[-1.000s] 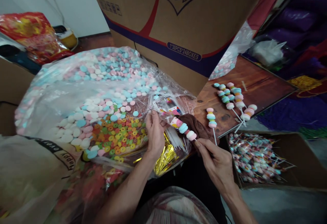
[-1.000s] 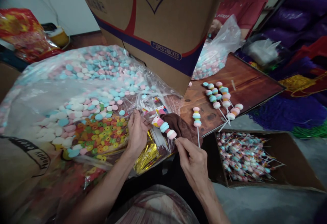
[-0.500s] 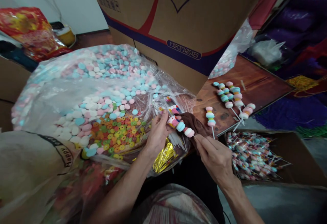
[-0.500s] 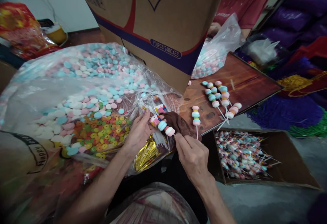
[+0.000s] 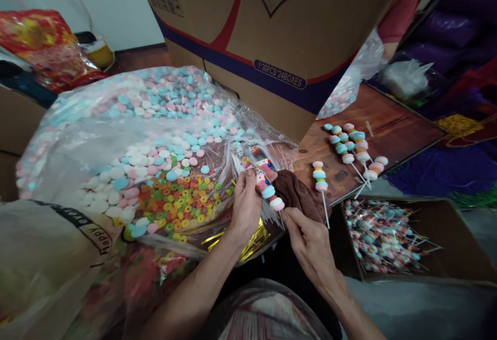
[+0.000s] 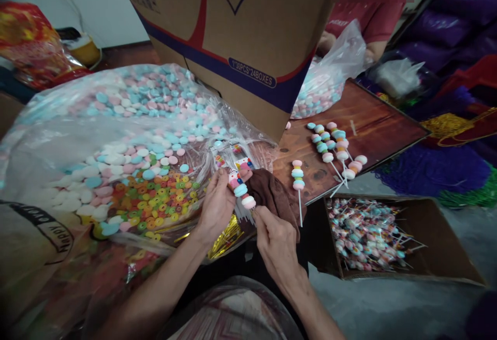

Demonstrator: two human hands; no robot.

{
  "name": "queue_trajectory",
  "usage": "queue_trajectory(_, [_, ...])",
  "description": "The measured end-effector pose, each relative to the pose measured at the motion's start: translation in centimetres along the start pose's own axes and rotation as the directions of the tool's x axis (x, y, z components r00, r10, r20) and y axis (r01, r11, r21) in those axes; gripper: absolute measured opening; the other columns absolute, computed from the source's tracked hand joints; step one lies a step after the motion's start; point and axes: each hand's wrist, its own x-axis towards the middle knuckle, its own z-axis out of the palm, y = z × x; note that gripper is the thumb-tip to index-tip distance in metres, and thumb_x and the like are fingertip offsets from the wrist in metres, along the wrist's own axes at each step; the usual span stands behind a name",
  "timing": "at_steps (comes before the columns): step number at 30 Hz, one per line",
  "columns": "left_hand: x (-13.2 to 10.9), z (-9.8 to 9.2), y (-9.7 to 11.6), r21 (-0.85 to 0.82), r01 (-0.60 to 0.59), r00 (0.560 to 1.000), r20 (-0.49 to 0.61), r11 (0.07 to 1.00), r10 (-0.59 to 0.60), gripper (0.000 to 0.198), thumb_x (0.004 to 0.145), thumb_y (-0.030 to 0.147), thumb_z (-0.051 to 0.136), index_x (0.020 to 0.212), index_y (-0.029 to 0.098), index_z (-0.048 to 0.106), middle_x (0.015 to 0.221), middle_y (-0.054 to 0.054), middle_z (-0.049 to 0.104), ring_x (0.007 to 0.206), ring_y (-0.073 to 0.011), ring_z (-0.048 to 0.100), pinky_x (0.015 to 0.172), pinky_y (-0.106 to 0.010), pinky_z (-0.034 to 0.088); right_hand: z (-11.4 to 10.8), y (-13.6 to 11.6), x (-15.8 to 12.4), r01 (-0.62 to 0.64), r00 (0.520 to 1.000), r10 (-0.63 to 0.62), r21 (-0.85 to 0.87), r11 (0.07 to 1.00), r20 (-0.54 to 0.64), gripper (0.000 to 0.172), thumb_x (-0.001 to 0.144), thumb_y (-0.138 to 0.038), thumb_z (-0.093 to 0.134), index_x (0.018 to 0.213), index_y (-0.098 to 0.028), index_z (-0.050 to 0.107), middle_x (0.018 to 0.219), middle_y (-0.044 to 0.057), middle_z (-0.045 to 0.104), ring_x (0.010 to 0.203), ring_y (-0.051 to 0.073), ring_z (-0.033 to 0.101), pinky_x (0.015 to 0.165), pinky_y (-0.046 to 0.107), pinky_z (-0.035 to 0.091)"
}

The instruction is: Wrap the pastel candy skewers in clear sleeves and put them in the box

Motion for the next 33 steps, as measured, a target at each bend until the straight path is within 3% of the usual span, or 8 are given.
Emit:
queue_trajectory(5, [-0.3,0.1,0.1,0.049,0.01,0.999,0.044,0.999,-0.012,0.033,0.081,0.05,0.069,0.09,0.02,0.057,0.088,-0.006,0.073,0.094,-0.0206,0.071,0.074,-0.028,0.053,-0.1,-0.6,0.4,-0.193,0.978,0.17,0.223,0.956,0.12,0.032,0.096,-0.036,0.047,0.072,-0.019,0.059,0.049,-0.007,0.042,0.045,0.008,0.038,0.045,0.02,0.029])
queue_trajectory(8, [-0.5,0.2,0.4,0.084,0.02,0.998,0.062,0.996,-0.025,0.034,0.081,0.05,0.068,0.088,0.019,0.057,0.088,-0.007,0.073,0.093,-0.0216,0.072,0.068,-0.026,0.052,0.0,-0.9,0.8,-0.331,0.94,0.252,0.427,0.842,0.231,0.036,0.094,-0.04,0.049,0.065,-0.019,0.051,0.047,-0.007,0.042,0.046,0.008,0.036,0.047,0.021,0.028])
queue_trajectory(13, [-0.3,-0.1,0.6,0.075,0.035,0.997,0.067,0.997,-0.04,0.035,0.079,0.051,0.069,0.089,0.019,0.059,0.087,-0.007,0.073,0.092,-0.0221,0.072,0.061,-0.022,0.049,0.5,-1.4,0.9,-0.567,0.824,0.277,0.728,0.385,0.494,0.031,0.088,-0.043,0.06,0.073,-0.016,0.057,0.04,-0.01,0.036,0.038,0.004,0.019,0.04,0.019,0.016])
queue_trajectory(17, [-0.3,0.0,0.6,-0.003,0.056,0.992,0.114,0.998,-0.055,0.033,0.078,0.048,0.072,0.088,0.02,0.058,0.093,-0.007,0.074,0.095,-0.0217,0.071,0.061,-0.022,0.048,0.7,-1.5,0.7,-0.603,0.783,0.181,0.797,-0.01,0.595,0.027,0.083,-0.039,0.069,0.074,-0.016,0.058,0.039,-0.013,0.033,0.033,0.001,0.012,0.036,0.016,0.012])
queue_trajectory(22, [-0.6,0.3,0.6,-0.014,0.065,0.99,0.126,0.998,-0.062,0.031,0.079,0.047,0.072,0.09,0.02,0.061,0.095,-0.006,0.073,0.098,-0.0212,0.071,0.074,-0.025,0.052,1.1,-1.8,0.7,-0.636,0.754,0.068,0.751,-0.176,0.654,0.023,0.083,-0.033,0.071,0.075,-0.015,0.059,0.038,-0.014,0.033,0.03,-0.001,0.011,0.034,0.014,0.014])
queue_trajectory(27, [-0.7,0.2,1.0,0.009,0.109,0.978,0.177,0.994,-0.109,0.03,0.077,0.043,0.075,0.086,0.018,0.06,0.087,-0.005,0.071,0.092,-0.022,0.073,0.062,-0.021,0.049,1.3,-1.6,1.0,-0.612,0.78,0.12,0.789,-0.059,0.614,0.023,0.086,-0.035,0.065,0.075,-0.016,0.058,0.038,-0.014,0.03,0.032,0.001,0.01,0.036,0.016,0.014])
queue_trajectory(29, [-0.6,0.2,1.1,0.033,0.127,0.969,0.208,0.991,-0.131,0.03,0.077,0.041,0.075,0.085,0.017,0.06,0.083,-0.005,0.07,0.089,-0.023,0.073,0.057,-0.02,0.047,1.2,-1.4,1.2,-0.557,0.825,0.208,0.818,0.145,0.525,0.026,0.089,-0.038,0.06,0.075,-0.016,0.058,0.038,-0.013,0.031,0.033,0.003,0.013,0.038,0.017,0.014])
queue_trajectory(33, [-0.3,0.0,1.1,0.067,0.172,0.953,0.24,0.983,-0.183,0.031,0.076,0.039,0.077,0.088,0.015,0.061,0.082,-0.006,0.07,0.088,-0.0247,0.073,0.058,-0.022,0.049,0.6,-1.0,1.3,-0.308,0.951,0.229,0.571,0.761,0.209,0.027,0.092,-0.036,0.053,0.072,-0.017,0.056,0.048,-0.008,0.036,0.043,0.006,0.027,0.044,0.02,0.02])
